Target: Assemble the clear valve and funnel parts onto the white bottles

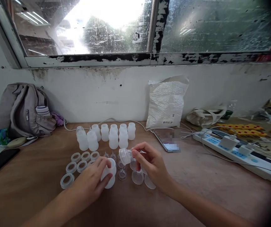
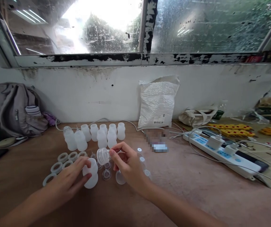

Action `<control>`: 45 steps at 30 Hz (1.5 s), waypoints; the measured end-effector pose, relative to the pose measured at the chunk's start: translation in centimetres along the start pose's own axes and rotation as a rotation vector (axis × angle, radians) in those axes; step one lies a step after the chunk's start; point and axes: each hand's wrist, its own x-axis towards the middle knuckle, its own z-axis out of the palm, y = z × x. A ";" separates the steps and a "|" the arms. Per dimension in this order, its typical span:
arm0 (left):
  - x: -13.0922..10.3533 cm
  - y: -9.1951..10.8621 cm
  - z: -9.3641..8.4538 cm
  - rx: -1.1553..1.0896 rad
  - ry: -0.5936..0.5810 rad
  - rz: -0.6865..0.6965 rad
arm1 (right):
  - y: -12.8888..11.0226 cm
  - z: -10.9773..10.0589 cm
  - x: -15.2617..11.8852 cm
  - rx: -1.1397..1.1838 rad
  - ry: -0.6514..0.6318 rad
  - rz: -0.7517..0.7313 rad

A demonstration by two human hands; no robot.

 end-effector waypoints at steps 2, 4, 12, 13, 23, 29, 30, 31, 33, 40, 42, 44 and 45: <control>-0.3 -0.5 1.9 -0.124 0.106 -0.043 | 0.3 0.2 -0.1 -0.006 -0.035 0.017; -0.4 -1.2 4.0 -0.278 0.231 -0.109 | 0.6 0.3 -0.3 -0.024 -0.068 0.026; -0.2 -2.1 6.0 -0.725 0.099 -0.190 | 1.2 0.3 -0.3 -0.105 -0.118 0.038; -0.2 -2.1 5.7 -0.747 0.100 -0.199 | 1.2 0.3 -0.2 -0.109 -0.127 0.045; -0.2 -1.6 4.9 -0.832 0.219 -0.330 | 1.2 -0.4 0.8 -0.127 -0.195 0.149; -0.2 -2.0 4.9 -0.811 0.267 -0.368 | 1.5 -1.2 1.5 -0.119 -0.250 0.148; -0.2 -2.0 5.0 -0.807 0.271 -0.373 | 1.5 -1.2 1.5 -0.125 -0.252 0.147; -0.2 -2.0 5.0 -0.802 0.269 -0.378 | 1.5 -1.2 1.6 -0.134 -0.253 0.148; -0.2 -2.0 5.0 -0.794 0.257 -0.383 | 1.5 -1.3 1.6 -0.161 -0.254 0.149; -0.2 -2.0 5.1 -0.793 0.250 -0.398 | 1.3 -1.4 1.8 -0.207 -0.284 0.122; -0.2 -2.0 5.1 -0.799 0.243 -0.400 | 1.5 -1.5 1.8 -0.226 -0.277 0.121; -0.2 -2.0 5.1 -0.800 0.236 -0.399 | 1.7 -1.6 1.9 -0.264 -0.271 0.115; -0.2 -2.0 5.1 -0.798 0.234 -0.400 | 1.7 -1.6 1.9 -0.294 -0.274 0.107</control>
